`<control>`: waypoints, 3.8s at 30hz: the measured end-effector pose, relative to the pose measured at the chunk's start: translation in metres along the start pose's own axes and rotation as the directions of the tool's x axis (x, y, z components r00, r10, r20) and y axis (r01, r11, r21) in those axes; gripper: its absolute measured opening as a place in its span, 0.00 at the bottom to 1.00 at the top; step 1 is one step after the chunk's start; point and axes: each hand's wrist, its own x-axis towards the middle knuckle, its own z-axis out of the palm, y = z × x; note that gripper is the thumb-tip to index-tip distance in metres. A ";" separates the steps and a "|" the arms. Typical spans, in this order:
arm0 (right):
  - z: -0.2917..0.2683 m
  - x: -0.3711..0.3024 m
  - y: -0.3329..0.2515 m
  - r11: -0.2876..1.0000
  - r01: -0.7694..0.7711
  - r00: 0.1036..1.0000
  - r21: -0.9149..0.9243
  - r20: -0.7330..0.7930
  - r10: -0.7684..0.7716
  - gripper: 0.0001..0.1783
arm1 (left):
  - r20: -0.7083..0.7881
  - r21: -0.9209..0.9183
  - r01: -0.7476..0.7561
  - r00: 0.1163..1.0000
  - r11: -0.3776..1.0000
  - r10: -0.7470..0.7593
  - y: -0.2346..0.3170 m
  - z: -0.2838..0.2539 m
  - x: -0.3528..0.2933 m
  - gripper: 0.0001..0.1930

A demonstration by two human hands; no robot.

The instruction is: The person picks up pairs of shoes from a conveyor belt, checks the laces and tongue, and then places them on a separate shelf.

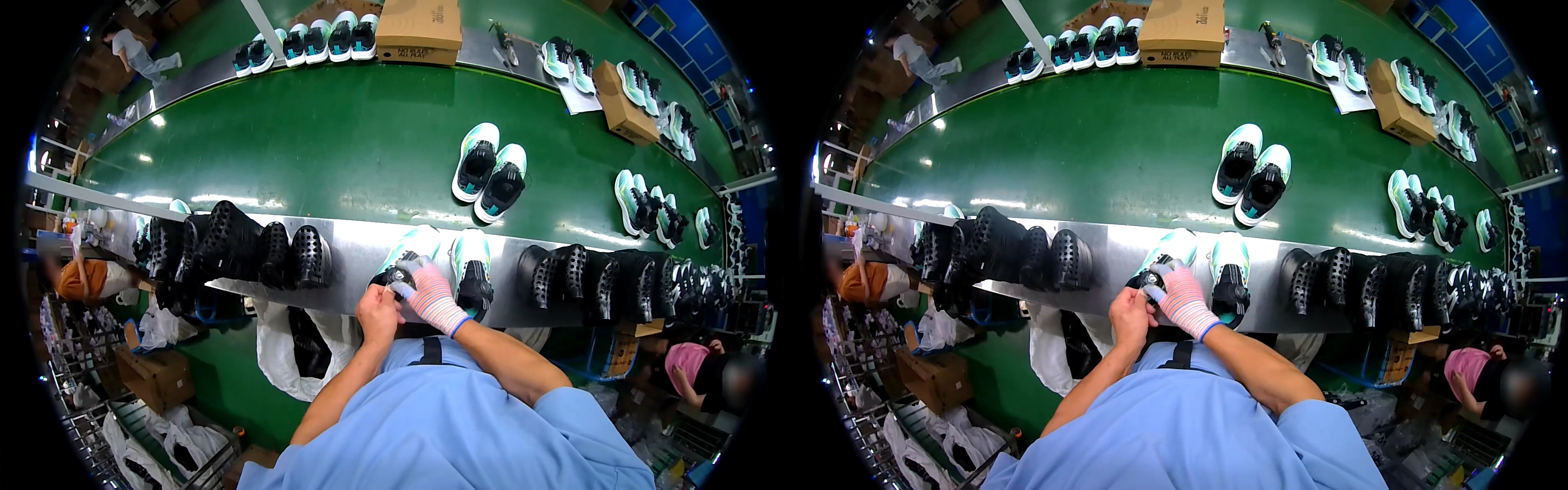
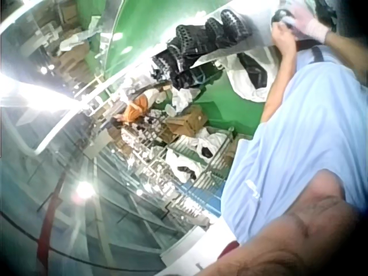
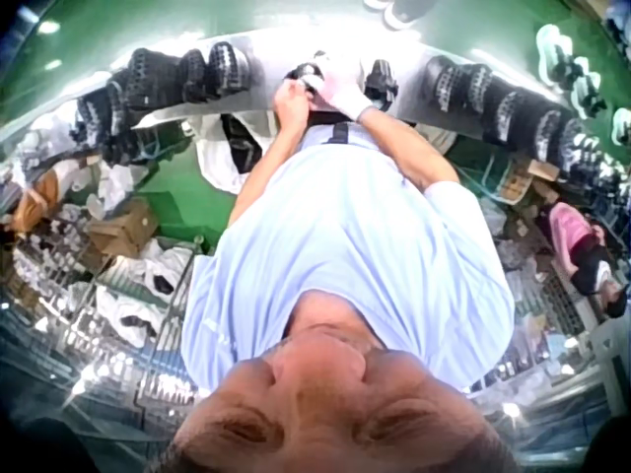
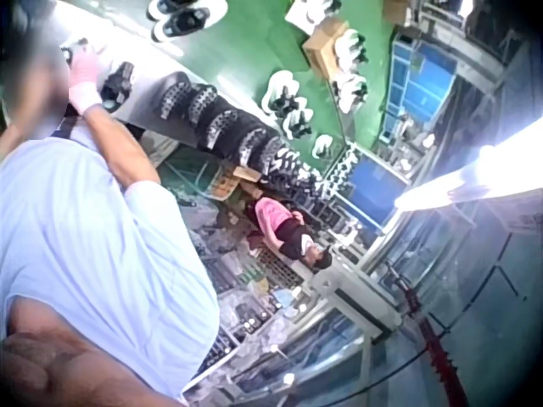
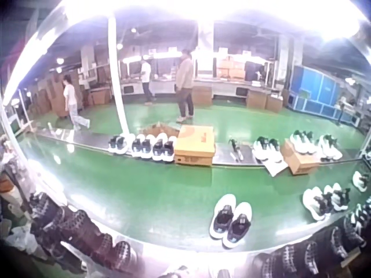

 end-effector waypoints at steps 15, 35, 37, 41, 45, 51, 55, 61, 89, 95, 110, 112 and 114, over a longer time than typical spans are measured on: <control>0.026 0.001 0.005 0.988 -0.012 0.987 0.153 -0.156 0.036 0.19 | -0.008 0.005 0.006 1.000 1.000 -0.006 -0.008 0.001 0.000 0.11; -0.084 -0.109 0.055 0.964 -0.251 0.860 -0.082 -0.476 0.183 0.36 | 0.484 0.736 -0.584 0.807 0.342 0.338 0.027 -0.017 0.020 0.44; -0.055 -0.104 0.077 0.852 -0.488 0.803 0.191 -0.285 0.524 0.40 | 0.402 0.781 -0.494 0.866 0.382 0.298 0.029 -0.013 0.026 0.43; -0.027 -0.091 0.054 0.722 -0.586 0.774 0.368 -0.008 0.633 0.46 | 0.316 0.830 -0.485 0.815 0.274 0.485 0.062 -0.011 -0.001 0.38; -0.063 -0.087 0.026 0.949 -0.312 0.939 -0.038 -0.168 0.301 0.41 | 0.470 0.642 -0.714 0.655 0.280 0.592 0.058 -0.005 -0.029 0.19; -0.091 -0.028 0.032 0.942 0.295 0.955 -0.161 0.070 -0.288 0.36 | 0.493 0.638 -0.682 0.719 0.357 0.491 0.019 0.018 -0.021 0.17; -0.088 -0.021 0.026 0.898 0.353 0.927 -0.264 0.232 -0.296 0.27 | 0.480 0.616 -0.662 0.745 0.426 0.463 0.015 0.021 -0.003 0.19; -0.086 -0.009 0.023 0.864 0.327 0.931 -0.384 0.290 -0.223 0.26 | 0.443 0.596 -0.550 0.833 0.585 0.332 0.029 0.023 -0.002 0.24; -0.068 -0.058 0.046 0.990 0.051 0.995 -0.132 -0.082 -0.062 0.20 | 0.464 0.317 0.163 0.833 0.934 -0.302 0.032 0.052 0.017 0.12; -0.063 -0.047 0.048 0.968 -0.031 0.999 -0.249 -0.034 0.023 0.19 | 0.427 0.246 0.366 0.791 0.897 -0.439 0.036 0.056 0.019 0.11; -0.073 -0.035 0.006 0.876 -0.402 0.913 -0.266 -0.052 0.404 0.24 | 0.514 0.105 0.617 0.638 0.780 -0.573 0.032 0.049 0.028 0.11; -0.069 -0.040 0.006 0.905 -0.388 0.921 -0.174 -0.044 0.386 0.22 | 0.500 0.090 0.658 0.619 0.747 -0.605 0.027 0.043 0.030 0.11; -0.053 -0.047 0.035 0.985 0.014 0.955 -0.171 -0.289 -0.063 0.20 | 0.496 0.064 0.676 0.617 0.734 -0.611 0.028 0.046 0.028 0.11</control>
